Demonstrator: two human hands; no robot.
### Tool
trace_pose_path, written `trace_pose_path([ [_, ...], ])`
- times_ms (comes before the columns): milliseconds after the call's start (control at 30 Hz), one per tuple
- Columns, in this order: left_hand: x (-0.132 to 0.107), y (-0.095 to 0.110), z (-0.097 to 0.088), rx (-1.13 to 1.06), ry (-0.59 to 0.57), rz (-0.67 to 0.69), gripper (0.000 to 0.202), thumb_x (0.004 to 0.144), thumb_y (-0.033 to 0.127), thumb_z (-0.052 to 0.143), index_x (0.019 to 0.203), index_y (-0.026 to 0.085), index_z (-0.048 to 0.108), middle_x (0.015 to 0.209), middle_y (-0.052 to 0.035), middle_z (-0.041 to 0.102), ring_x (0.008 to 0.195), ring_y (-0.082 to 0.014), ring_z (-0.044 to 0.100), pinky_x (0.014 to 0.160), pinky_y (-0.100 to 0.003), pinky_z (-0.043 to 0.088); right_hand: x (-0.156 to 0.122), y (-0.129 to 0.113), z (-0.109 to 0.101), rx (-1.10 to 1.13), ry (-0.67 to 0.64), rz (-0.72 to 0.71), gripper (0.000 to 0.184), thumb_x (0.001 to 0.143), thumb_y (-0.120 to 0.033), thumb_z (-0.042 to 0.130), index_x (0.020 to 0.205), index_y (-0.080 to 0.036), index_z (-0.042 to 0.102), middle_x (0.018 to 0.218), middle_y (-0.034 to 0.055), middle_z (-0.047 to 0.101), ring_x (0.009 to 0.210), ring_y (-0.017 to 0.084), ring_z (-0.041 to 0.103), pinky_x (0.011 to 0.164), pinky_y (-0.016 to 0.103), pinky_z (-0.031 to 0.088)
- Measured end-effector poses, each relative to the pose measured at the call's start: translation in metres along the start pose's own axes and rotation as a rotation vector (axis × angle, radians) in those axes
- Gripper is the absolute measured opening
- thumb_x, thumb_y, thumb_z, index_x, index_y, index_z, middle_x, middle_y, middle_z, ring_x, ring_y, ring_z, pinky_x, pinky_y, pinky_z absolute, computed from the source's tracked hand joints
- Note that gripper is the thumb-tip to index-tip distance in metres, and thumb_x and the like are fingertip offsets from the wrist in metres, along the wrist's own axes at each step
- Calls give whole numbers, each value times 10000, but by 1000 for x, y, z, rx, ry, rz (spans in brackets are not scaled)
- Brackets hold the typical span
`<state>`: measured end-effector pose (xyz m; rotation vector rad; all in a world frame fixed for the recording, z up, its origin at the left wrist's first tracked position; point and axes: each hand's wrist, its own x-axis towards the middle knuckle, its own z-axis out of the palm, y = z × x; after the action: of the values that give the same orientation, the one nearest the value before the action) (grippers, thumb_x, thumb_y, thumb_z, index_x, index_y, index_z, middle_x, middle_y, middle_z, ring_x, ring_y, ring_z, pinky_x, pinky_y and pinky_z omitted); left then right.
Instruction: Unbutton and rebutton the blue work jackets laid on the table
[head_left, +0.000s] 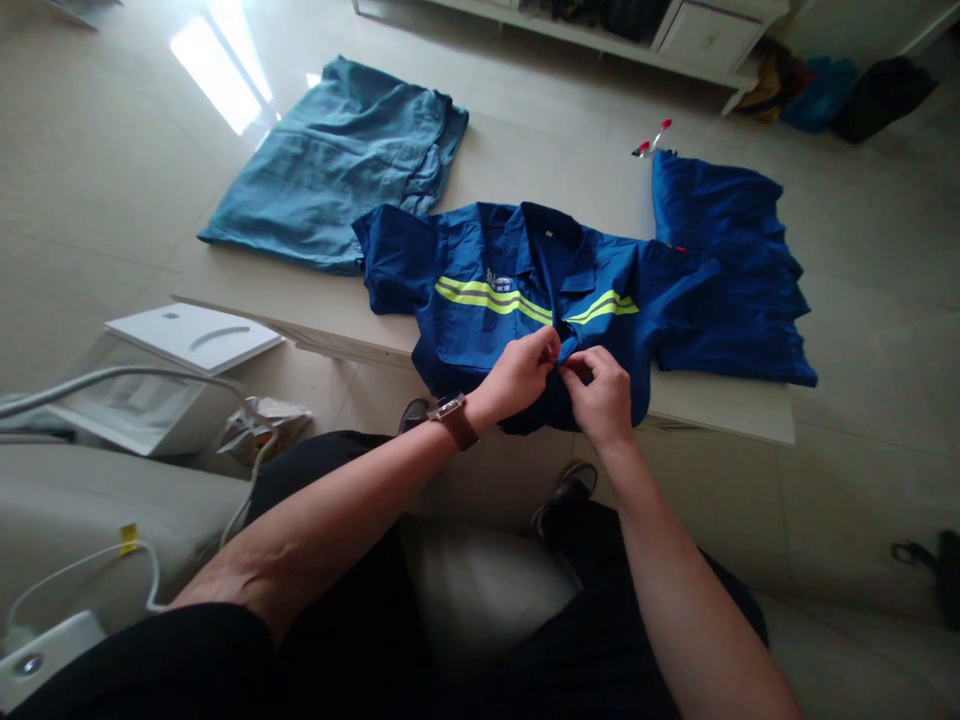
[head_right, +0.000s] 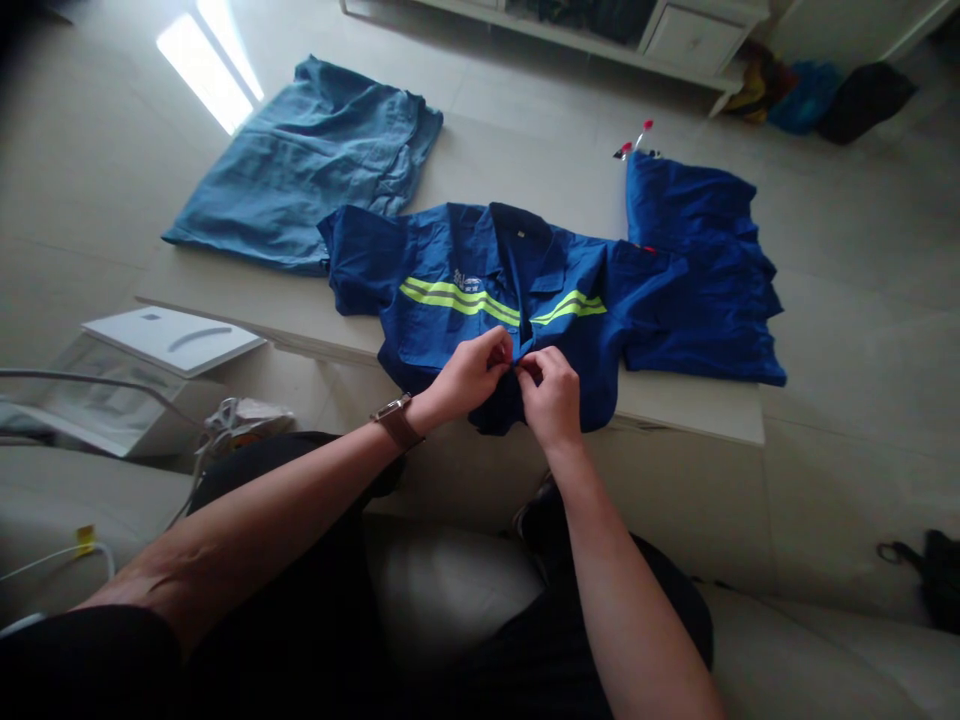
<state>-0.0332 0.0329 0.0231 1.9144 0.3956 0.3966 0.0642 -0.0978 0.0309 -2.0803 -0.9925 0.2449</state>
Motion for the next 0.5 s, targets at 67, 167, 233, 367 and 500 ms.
trace_pose_path([
  [67, 0, 0, -1, -46, 0, 10, 224, 775, -6, 508, 882, 188, 540, 788, 19, 608, 750, -122, 566, 712, -239, 426, 0, 2, 1, -9, 14, -38, 76, 871, -215, 626, 795, -207, 634, 845, 48, 646, 782, 208, 625, 747, 333, 502],
  [167, -1, -1, 0, -122, -4, 30, 237, 746, 13, 547, 906, 188, 552, 793, 16, 619, 739, -123, 585, 692, -236, 441, -1, 6, 4, -20, 30, -82, 74, 873, -188, 607, 804, -213, 609, 852, 54, 643, 791, 220, 621, 739, 343, 482],
  [233, -1, -1, 2, -152, -3, 38, 266, 714, 17, 583, 919, 185, 562, 810, 13, 631, 751, -123, 596, 694, -231, 456, -2, 7, 5, -38, 43, -84, 77, 878, -176, 594, 815, -220, 595, 859, 58, 649, 801, 227, 619, 747, 352, 472],
  [367, -1, -2, 8, -117, 48, -12, 230, 701, 17, 602, 857, 182, 564, 781, 16, 629, 724, -117, 581, 680, -228, 457, -4, 8, 6, -61, 56, -82, 94, 891, -166, 569, 822, -230, 570, 862, 58, 642, 812, 233, 612, 756, 359, 466],
  [500, -1, 2, 10, 39, 69, -106, 143, 741, 54, 632, 801, 179, 599, 742, -1, 654, 685, -132, 567, 661, -253, 436, -4, 9, 7, -78, 50, -101, 104, 887, -157, 555, 818, -234, 546, 873, 56, 629, 814, 228, 602, 752, 355, 464],
])
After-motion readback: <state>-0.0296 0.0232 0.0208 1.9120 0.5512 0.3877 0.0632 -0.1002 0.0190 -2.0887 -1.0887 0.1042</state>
